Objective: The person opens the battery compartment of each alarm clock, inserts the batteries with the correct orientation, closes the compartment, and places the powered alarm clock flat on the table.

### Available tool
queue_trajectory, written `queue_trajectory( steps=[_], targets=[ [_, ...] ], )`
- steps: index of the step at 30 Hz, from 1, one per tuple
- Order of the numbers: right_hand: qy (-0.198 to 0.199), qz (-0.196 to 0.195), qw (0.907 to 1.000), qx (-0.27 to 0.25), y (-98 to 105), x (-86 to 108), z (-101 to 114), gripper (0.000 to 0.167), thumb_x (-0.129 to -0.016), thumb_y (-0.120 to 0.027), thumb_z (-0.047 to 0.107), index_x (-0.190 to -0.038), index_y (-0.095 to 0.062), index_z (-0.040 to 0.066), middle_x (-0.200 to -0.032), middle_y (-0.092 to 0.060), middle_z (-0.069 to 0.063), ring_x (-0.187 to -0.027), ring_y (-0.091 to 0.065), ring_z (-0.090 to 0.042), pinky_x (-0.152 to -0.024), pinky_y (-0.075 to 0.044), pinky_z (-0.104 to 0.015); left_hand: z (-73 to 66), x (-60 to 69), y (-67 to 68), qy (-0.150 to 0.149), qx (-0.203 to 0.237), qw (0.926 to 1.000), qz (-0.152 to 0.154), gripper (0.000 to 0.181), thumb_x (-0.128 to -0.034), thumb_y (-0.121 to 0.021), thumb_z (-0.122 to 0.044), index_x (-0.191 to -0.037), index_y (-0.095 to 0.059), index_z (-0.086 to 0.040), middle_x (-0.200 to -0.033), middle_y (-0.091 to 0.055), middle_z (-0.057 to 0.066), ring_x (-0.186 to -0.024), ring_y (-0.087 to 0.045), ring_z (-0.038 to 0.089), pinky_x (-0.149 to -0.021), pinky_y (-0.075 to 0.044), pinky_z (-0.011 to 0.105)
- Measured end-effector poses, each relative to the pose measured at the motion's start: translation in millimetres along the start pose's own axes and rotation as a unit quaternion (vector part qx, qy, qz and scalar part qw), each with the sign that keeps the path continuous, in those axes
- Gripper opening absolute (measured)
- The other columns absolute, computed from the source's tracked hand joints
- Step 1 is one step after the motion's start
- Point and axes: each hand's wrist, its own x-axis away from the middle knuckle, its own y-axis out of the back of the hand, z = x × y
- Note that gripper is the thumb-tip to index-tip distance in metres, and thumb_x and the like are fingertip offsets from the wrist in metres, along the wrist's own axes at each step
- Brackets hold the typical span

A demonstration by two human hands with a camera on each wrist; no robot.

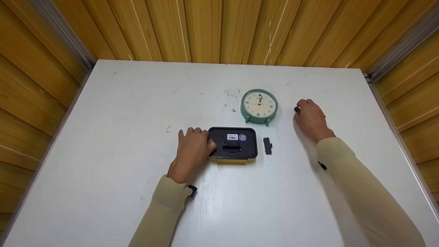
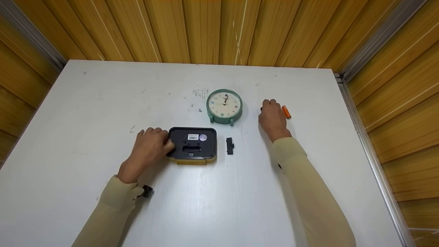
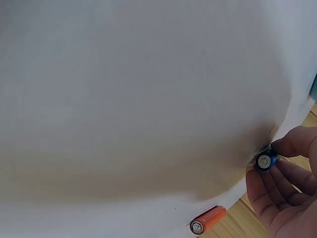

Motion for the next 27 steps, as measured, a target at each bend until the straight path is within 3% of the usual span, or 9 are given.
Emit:
queue_trajectory(
  steps=[10, 20, 27],
  targets=[
    [0.001, -0.004, 0.999, -0.044, 10, 5.8, 5, 0.04, -0.103, -0.055, 0.002, -0.14, -0.052, -0.012, -0.122, -0.054, -0.03, -0.112, -0.057, -0.045, -0.095, -0.048, -0.058, -0.4, -0.2, 2.4, 0.005, 0.009, 0.9999, 0.011, 0.032, -0.1001, -0.062, -0.026, -0.109, -0.077, 0.001, -0.106, -0.073, 0.016, -0.109, -0.063, 0.039, -0.108, -0.038, 0.068],
    [0.01, -0.059, 0.9957, -0.071, 15, 11.9, 16, 0.036, -0.101, -0.058, 0.0, -0.134, -0.059, -0.012, -0.117, -0.058, -0.03, -0.109, -0.06, -0.046, -0.097, -0.048, -0.058, -0.1, 1.8, 2.7, 0.001, 0.008, 1.0, 0.006, 0.032, -0.1003, -0.062, -0.027, -0.106, -0.077, 0.0, -0.103, -0.073, 0.015, -0.107, -0.063, 0.039, -0.106, -0.039, 0.067],
    [0.003, -0.12, 0.9854, -0.121, 15, 22.7, 27, 0.033, -0.099, -0.061, -0.002, -0.132, -0.064, -0.009, -0.114, -0.062, -0.028, -0.105, -0.063, -0.042, -0.092, -0.048, -0.051, 0.2, 1.8, 1.6, -0.005, 0.002, 1.0, -0.005, 0.028, -0.0988, -0.064, -0.025, -0.101, -0.077, 0.0, -0.098, -0.072, 0.015, -0.099, -0.064, 0.038, -0.101, -0.042, 0.065]
  ],
)
